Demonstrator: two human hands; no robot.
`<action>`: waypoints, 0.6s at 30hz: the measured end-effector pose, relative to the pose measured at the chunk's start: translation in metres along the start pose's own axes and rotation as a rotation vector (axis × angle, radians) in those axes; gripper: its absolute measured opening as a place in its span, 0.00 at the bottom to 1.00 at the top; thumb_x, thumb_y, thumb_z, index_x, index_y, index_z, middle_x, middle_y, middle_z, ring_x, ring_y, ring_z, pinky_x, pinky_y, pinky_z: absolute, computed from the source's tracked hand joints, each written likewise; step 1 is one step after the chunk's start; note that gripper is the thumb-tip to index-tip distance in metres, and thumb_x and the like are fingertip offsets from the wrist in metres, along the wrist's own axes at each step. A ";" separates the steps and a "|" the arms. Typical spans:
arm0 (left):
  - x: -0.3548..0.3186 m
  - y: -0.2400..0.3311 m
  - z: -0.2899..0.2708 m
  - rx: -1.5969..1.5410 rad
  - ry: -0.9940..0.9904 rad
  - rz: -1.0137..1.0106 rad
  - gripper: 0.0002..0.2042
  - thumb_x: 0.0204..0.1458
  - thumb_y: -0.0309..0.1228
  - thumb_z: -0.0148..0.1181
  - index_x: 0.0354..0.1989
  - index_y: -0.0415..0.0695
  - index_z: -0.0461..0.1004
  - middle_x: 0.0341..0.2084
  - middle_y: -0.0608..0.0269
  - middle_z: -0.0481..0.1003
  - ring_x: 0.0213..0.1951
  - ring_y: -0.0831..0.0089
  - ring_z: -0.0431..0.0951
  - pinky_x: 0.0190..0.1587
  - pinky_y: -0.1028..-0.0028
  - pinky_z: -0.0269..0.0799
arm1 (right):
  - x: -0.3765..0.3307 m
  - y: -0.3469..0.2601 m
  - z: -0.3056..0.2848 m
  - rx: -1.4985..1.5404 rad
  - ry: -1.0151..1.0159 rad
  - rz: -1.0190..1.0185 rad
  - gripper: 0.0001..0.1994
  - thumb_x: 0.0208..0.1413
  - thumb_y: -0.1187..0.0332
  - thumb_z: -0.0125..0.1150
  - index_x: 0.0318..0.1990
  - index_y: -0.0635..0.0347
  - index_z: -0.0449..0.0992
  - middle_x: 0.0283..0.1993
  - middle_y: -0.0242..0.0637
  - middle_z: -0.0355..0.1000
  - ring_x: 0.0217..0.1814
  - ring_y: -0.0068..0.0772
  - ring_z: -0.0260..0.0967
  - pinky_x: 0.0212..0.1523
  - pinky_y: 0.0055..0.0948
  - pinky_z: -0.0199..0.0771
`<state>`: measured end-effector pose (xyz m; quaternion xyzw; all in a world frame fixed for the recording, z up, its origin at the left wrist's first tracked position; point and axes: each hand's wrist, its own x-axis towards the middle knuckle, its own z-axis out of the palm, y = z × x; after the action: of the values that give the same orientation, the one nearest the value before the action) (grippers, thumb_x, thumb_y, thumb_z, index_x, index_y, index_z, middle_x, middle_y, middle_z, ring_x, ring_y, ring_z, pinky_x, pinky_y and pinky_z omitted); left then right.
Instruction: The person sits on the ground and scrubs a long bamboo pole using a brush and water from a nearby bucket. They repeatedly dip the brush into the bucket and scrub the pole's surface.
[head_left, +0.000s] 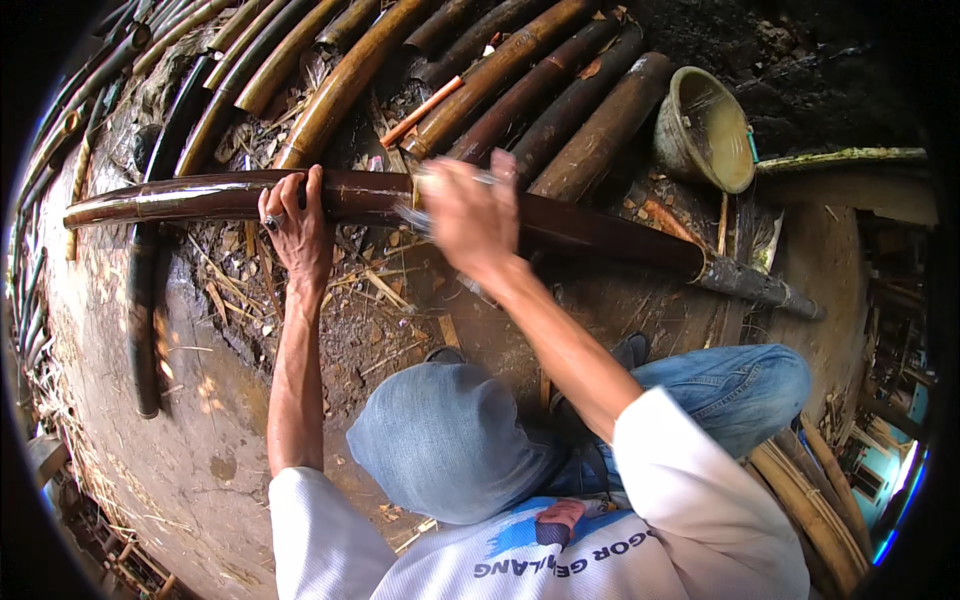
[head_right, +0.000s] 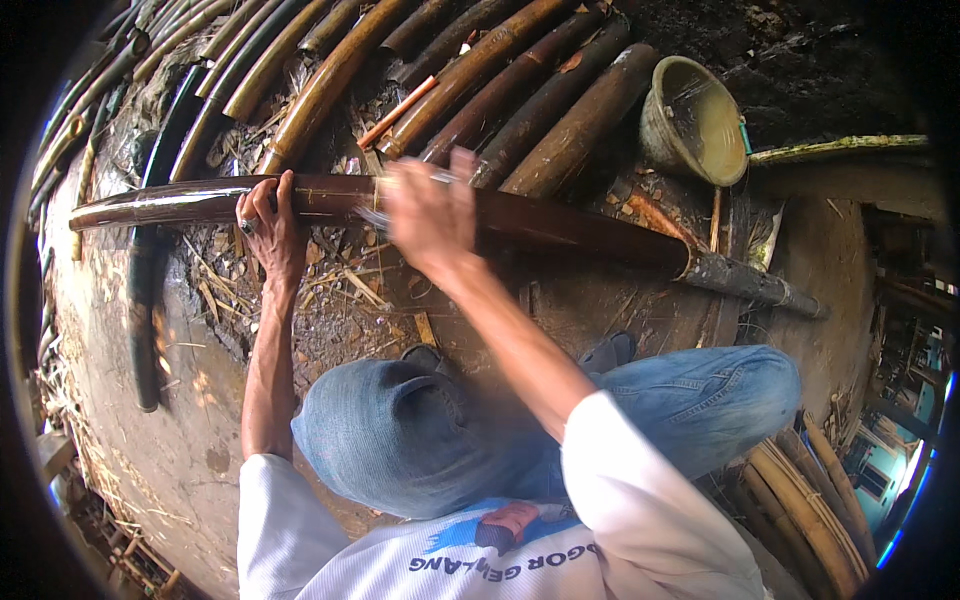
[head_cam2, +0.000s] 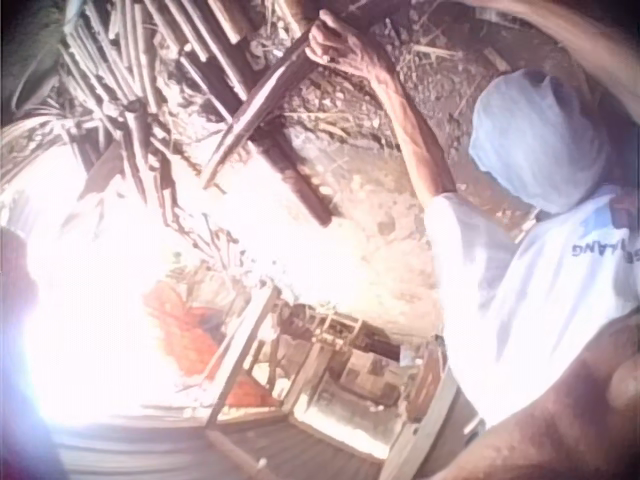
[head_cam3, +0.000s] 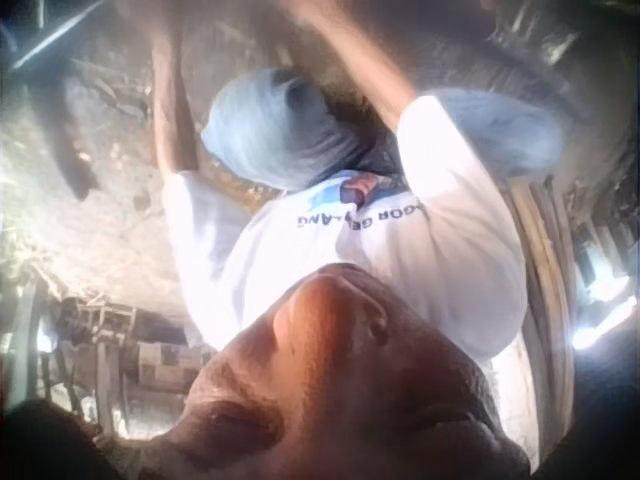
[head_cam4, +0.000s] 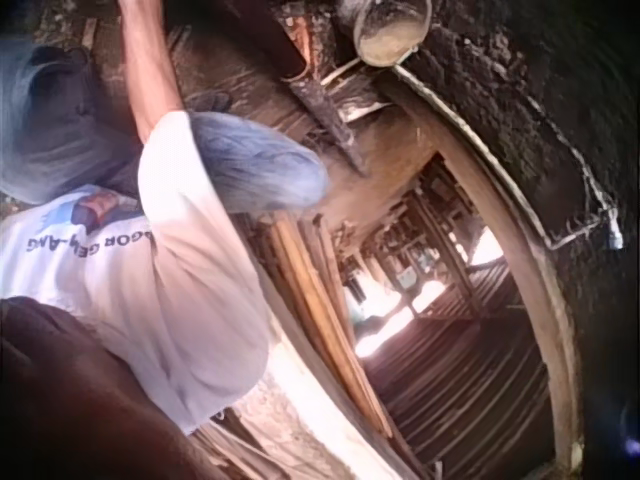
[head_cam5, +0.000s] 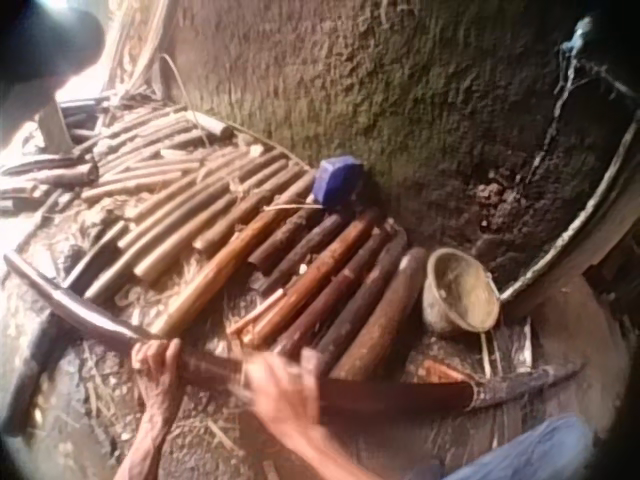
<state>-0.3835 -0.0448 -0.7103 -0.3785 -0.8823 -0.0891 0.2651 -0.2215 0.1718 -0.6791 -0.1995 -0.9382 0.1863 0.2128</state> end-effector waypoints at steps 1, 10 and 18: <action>-0.001 -0.009 -0.006 -0.012 -0.012 -0.005 0.38 0.41 0.15 0.69 0.66 0.51 0.73 0.59 0.59 0.67 0.66 0.57 0.64 0.75 0.50 0.58 | -0.017 0.022 -0.022 -0.007 0.060 -0.019 0.15 0.74 0.58 0.47 0.50 0.52 0.81 0.51 0.42 0.79 0.51 0.48 0.79 0.79 0.63 0.51; -0.003 0.022 -0.007 -0.043 0.020 -0.024 0.37 0.42 0.15 0.66 0.66 0.50 0.73 0.60 0.58 0.67 0.65 0.55 0.64 0.76 0.51 0.58 | -0.013 -0.009 -0.018 -0.035 0.080 0.082 0.14 0.72 0.60 0.51 0.45 0.58 0.81 0.44 0.44 0.80 0.37 0.46 0.81 0.31 0.51 0.79; 0.019 -0.005 -0.040 0.031 -0.171 0.076 0.35 0.41 0.22 0.71 0.64 0.48 0.73 0.60 0.57 0.69 0.66 0.52 0.66 0.71 0.52 0.63 | -0.058 0.090 -0.071 -0.096 0.208 0.101 0.08 0.64 0.66 0.64 0.47 0.55 0.82 0.49 0.40 0.82 0.48 0.46 0.82 0.69 0.51 0.67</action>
<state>-0.3822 -0.0506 -0.6663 -0.4138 -0.8880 -0.0325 0.1979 -0.1129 0.2414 -0.6772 -0.2746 -0.9076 0.1299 0.2897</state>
